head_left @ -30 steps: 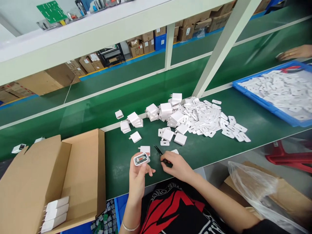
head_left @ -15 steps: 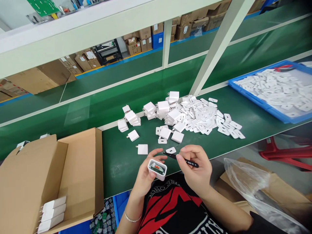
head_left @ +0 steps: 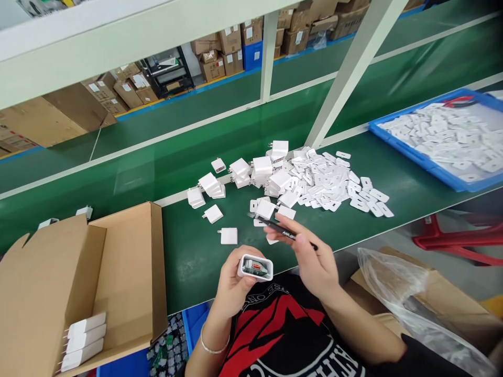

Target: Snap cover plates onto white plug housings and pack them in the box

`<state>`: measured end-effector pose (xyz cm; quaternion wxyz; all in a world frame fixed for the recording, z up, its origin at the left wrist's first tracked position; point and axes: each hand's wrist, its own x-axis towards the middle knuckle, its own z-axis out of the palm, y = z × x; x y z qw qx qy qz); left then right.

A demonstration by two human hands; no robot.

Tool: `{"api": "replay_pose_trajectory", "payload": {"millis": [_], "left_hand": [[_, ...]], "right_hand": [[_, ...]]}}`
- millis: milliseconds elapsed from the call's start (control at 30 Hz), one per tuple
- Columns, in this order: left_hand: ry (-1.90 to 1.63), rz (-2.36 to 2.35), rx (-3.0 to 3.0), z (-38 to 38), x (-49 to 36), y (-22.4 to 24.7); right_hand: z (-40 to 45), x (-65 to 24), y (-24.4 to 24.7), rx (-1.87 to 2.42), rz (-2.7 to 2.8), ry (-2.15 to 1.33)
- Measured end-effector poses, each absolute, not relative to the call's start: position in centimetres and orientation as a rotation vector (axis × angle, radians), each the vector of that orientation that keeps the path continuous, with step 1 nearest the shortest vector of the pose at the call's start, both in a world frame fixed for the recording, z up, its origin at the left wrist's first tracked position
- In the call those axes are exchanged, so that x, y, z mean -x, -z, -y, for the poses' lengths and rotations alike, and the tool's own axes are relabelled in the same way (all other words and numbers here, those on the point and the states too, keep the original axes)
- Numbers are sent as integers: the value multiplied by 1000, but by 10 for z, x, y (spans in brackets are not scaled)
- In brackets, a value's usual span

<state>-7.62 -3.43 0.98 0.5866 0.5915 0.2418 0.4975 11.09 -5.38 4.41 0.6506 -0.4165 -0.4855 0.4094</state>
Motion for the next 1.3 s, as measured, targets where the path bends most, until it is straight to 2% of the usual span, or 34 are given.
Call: {"api": "replay_pose_trajectory", "payload": {"millis": [333,467,600,1300], "left_hand": [[-1302,-632,-1543,34,84,-20],[-1301,-668,-1619,35,86,-24],[-1315,-699,-1663,34,89,-24],[-1271,-753,-1703,37,90,-27]], "right_hand": [[61,-118,-70,748,930,-982],[68,-120,-75,833,1213,-1028],[70,-119,-80,825,1470,-909],[65,-113,-74,860,1545,-860]]}}
